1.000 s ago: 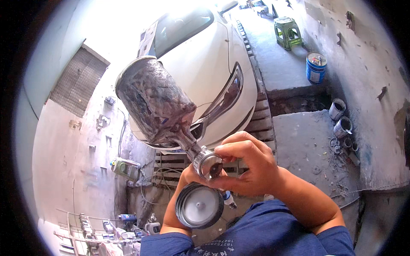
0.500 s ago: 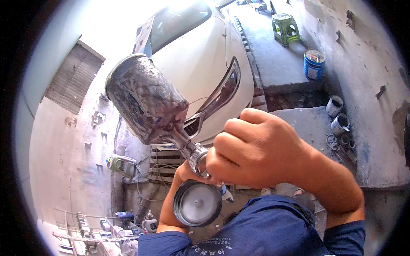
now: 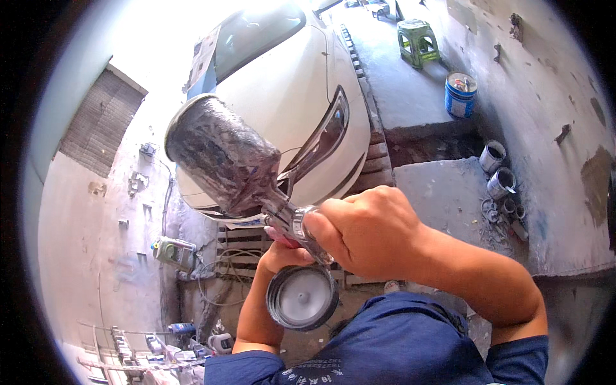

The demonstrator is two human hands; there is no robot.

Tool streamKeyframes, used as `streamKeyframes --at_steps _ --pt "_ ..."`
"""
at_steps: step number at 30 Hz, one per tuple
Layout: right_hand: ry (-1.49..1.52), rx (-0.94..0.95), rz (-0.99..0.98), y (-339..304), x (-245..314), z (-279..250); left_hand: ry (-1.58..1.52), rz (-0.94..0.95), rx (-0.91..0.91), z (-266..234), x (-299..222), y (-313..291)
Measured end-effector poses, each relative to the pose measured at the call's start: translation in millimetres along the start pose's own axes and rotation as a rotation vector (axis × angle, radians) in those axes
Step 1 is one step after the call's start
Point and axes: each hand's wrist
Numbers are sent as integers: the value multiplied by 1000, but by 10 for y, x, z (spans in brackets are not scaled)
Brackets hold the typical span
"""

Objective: The person retrieves a paint sprayer and a small metal part from a shelf, then attaches the part to the sprayer. They then pour a white liquid from a small container into the sprayer's cup and stir it with a metal tool.

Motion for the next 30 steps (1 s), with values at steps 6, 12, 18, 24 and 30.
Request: streamKeyframes --at_steps 6,12,18,24,30 --pt "921 233 455 -93 22 114 95 -194 -24 -129 -9 -131" --pt "152 -171 -328 -34 -228 14 -305 -15 269 25 -118 52" --pt "-262 -266 -768 213 -120 -29 -176 -67 190 -31 -156 -62" --pt "-320 -221 -865 315 -93 -99 -153 -80 176 -41 -162 -75" --pt "-224 -348 -713 273 -93 40 -143 -82 162 -56 -146 -59"
Point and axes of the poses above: each hand's wrist, its own y-axis towards the middle knuckle, its own z-axis out of the palm, x = y × z, and after that the axes turned 1 degree about y, right-handed
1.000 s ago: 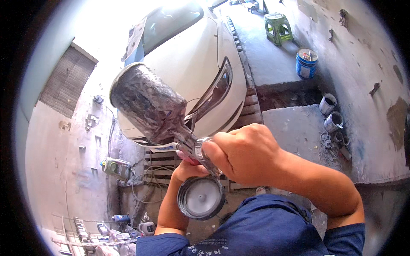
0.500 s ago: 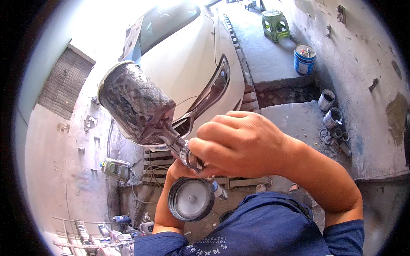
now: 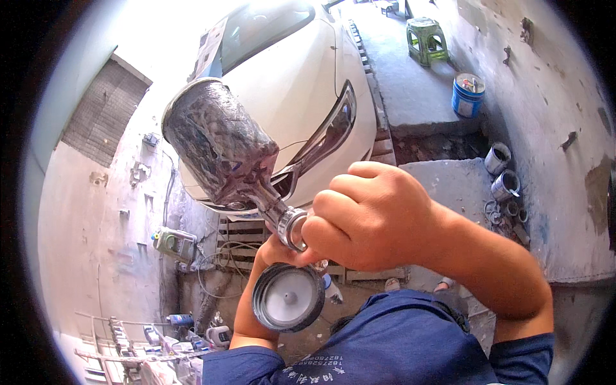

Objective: The person retrieves a paint sprayer and a small metal part from a shelf, then attaches the part to the sprayer. They then pour a white liquid from a small container into the sprayer's cup and stir it with a metal tool.

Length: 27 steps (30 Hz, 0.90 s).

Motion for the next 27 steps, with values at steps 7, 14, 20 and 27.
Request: streamKeyframes --at_steps 7,14,20,27 --pt "73 36 224 26 200 3 36 12 -60 86 -34 -77" --pt "356 -51 206 88 156 135 72 104 -178 269 -123 -206" --pt "539 -301 211 232 442 464 63 248 -324 424 -186 -444" --pt "703 -372 169 419 675 674 60 366 -431 546 -196 -661"
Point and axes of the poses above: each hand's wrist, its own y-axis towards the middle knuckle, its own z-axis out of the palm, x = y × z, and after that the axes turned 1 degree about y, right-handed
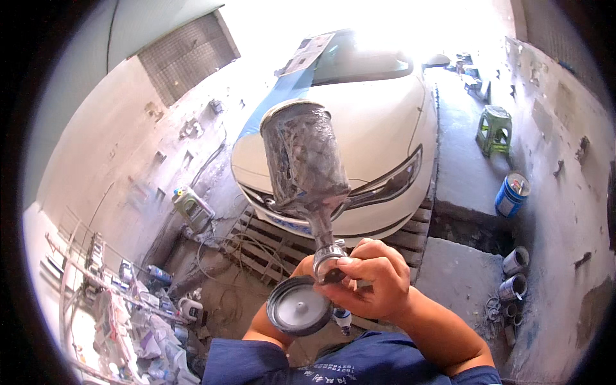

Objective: The person retrieves a paint sprayer and a small metal part from a shelf, then attaches the part to the sprayer. They then pour a white liquid from a small container into the sprayer's cup and stir it with a metal tool.

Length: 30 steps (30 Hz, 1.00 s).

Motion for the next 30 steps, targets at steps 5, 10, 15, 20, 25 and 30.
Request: streamKeyframes --at_steps 5,10,15,20,25,30 --pt "-7 75 7 21 58 76 1 58 -62 -28 15 -143" --pt "5 35 6 24 122 216 38 119 -100 -39 -79 -236" --pt "-7 29 -49 20 78 274 0 65 -8 -124 -89 -219" --pt "62 -25 11 -30 85 338 60 70 -47 -141 -62 -259" --pt "168 -62 122 -143 98 339 95 110 -109 -79 -62 -265" --pt "60 -35 78 -89 77 330 22 83 -165 -87 -61 -285"
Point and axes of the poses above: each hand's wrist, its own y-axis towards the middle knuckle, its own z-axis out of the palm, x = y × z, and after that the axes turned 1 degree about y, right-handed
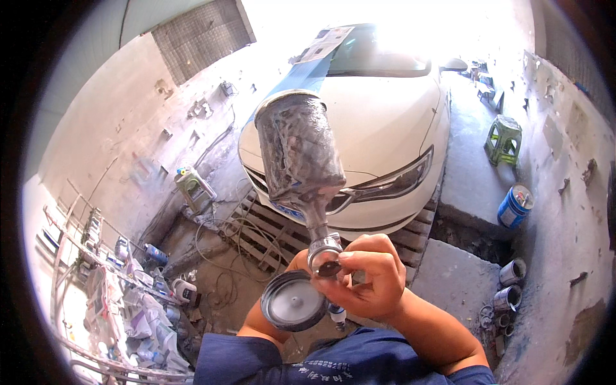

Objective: The person retrieves a paint sprayer and a small metal part from a shelf, then attaches the part to the sprayer. They then pour a white liquid from a small container into the sprayer's cup and stir it with a metal tool.

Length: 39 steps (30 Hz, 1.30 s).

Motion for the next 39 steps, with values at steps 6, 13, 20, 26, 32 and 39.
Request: streamKeyframes --at_steps 6,13,20,26,32,39 --pt "-80 22 74 71 39 -40 -260 -23 -60 51 22 90" --pt "-61 66 -60 106 -105 -68 -300 -73 -85 -1 100 138" --pt "-61 66 -36 108 -189 -101 -313 -94 -95 -25 166 219" --pt "-72 62 -38 124 -243 -114 -335 -117 -113 -60 210 263" --pt "138 34 150 9 -278 -175 -362 -164 -155 -128 278 316" --pt "77 190 170 16 -352 -322 -508 -181 -13 -157 166 403"
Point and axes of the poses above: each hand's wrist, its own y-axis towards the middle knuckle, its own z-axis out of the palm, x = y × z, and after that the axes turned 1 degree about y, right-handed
